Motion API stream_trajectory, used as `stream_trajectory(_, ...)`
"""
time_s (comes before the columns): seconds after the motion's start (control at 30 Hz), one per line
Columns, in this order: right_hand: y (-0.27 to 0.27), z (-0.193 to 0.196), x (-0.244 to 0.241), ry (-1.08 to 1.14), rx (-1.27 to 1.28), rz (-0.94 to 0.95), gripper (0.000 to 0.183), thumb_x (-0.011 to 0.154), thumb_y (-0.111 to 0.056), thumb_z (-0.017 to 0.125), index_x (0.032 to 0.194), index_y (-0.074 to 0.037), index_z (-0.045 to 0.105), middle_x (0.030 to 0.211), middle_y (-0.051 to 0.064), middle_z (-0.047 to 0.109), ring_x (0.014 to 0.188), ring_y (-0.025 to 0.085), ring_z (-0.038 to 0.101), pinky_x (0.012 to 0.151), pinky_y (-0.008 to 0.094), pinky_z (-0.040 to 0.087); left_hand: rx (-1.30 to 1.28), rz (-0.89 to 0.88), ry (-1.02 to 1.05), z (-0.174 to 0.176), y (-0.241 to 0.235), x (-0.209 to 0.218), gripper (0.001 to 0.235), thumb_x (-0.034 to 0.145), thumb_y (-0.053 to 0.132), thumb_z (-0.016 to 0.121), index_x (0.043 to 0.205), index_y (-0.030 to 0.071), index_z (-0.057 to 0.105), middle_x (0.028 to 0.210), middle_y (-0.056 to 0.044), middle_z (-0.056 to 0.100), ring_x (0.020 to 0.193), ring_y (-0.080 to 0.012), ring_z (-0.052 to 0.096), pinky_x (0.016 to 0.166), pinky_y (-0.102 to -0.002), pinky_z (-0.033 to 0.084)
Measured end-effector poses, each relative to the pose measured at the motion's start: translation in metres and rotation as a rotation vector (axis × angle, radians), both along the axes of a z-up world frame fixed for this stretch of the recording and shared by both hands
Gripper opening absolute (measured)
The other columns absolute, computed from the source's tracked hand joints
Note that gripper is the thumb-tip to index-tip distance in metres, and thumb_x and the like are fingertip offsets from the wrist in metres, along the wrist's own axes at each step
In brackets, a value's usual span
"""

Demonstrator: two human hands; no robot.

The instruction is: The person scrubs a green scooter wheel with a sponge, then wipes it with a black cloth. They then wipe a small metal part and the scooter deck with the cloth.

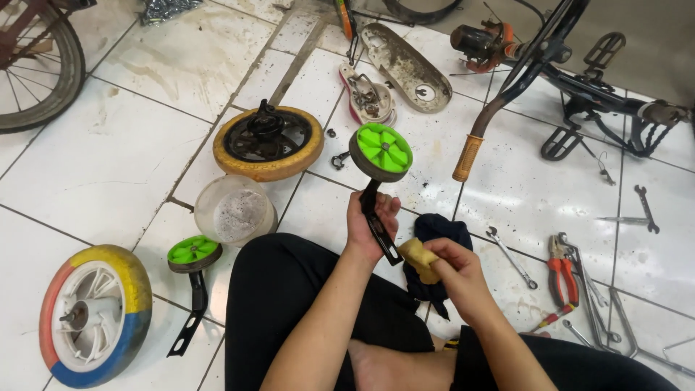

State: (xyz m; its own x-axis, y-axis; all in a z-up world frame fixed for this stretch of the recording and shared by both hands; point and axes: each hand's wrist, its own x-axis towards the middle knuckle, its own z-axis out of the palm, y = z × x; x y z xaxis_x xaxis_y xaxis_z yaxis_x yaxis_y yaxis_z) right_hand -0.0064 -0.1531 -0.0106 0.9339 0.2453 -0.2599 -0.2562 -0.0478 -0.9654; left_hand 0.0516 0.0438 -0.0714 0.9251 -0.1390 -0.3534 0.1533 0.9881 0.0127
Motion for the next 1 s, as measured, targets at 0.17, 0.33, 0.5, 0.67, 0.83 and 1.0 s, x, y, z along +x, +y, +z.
stream_trajectory(0.17, 0.015, 0.010, -0.005, 0.294, 0.431, -0.042, 0.043, 0.083, 0.003, 0.040, 0.121, 0.007, 0.060, 0.117, 0.026, 0.060, 0.093, 0.027, 0.054, 0.082, 0.039, 0.049, -0.007, 0.096, 0.103, 0.007, 0.006, -0.001, 0.034, 0.096, 0.038, 0.047, 0.079, 0.010, 0.057, 0.067, 0.001, 0.057, 0.061, -0.0049, 0.055, 0.030, -0.015, 0.023)
stream_trajectory(0.33, 0.033, 0.016, -0.007, 0.422, 0.606, -0.086, 0.056, 0.085, -0.006, 0.039, 0.139, 0.002, 0.047, 0.118, 0.024, 0.056, 0.086, 0.023, 0.050, 0.081, 0.037, 0.044, 0.028, 0.090, 0.132, 0.005, 0.002, 0.001, 0.029, 0.094, 0.037, 0.047, 0.082, 0.012, 0.054, 0.063, 0.005, 0.045, 0.046, -0.0015, 0.035, 0.030, -0.016, 0.018)
stream_trajectory(0.5, 0.069, 0.032, -0.006, 0.299, 0.561, 0.033, 0.036, 0.085, -0.007, 0.044, 0.119, 0.001, 0.053, 0.119, 0.021, 0.056, 0.107, 0.027, 0.052, 0.101, 0.046, 0.041, 0.158, 0.109, 0.271, -0.004, -0.009, 0.001, 0.034, 0.097, 0.037, 0.051, 0.074, 0.012, 0.056, 0.061, 0.003, 0.049, 0.053, -0.0071, 0.042, 0.053, -0.021, 0.036)
stream_trajectory(0.67, 0.154, 0.050, -0.005, 0.217, 0.515, 0.178, 0.038, 0.090, -0.004, 0.056, 0.128, -0.002, 0.054, 0.114, 0.020, 0.063, 0.100, 0.027, 0.061, 0.089, 0.040, 0.050, 0.325, 0.272, 0.104, -0.012, -0.026, -0.026, 0.037, 0.097, 0.052, 0.052, 0.105, 0.017, 0.057, 0.078, -0.001, 0.058, 0.062, -0.0087, 0.053, 0.049, -0.016, 0.033)
stream_trajectory(0.83, 0.247, 0.046, 0.002, -0.008, 0.230, 0.360, 0.043, 0.088, -0.009, 0.076, 0.127, -0.001, 0.060, 0.104, 0.019, 0.070, 0.079, 0.018, 0.063, 0.059, 0.024, 0.050, 0.367, 0.098, 0.360, -0.025, -0.029, 0.004, 0.050, 0.096, 0.048, 0.059, 0.073, 0.004, 0.068, 0.061, 0.000, 0.043, 0.043, -0.0080, 0.040, 0.032, -0.018, 0.026)
stream_trajectory(1.0, 0.301, 0.010, 0.025, -0.125, -0.131, 0.401, 0.043, 0.085, -0.025, 0.085, 0.119, -0.010, 0.064, 0.102, 0.013, 0.074, 0.084, 0.015, 0.071, 0.071, 0.028, 0.057, 0.359, 0.129, 0.373, -0.039, -0.035, 0.010, 0.050, 0.098, 0.046, 0.061, 0.073, 0.003, 0.067, 0.060, -0.001, 0.042, 0.040, -0.0087, 0.042, 0.030, -0.019, 0.026)
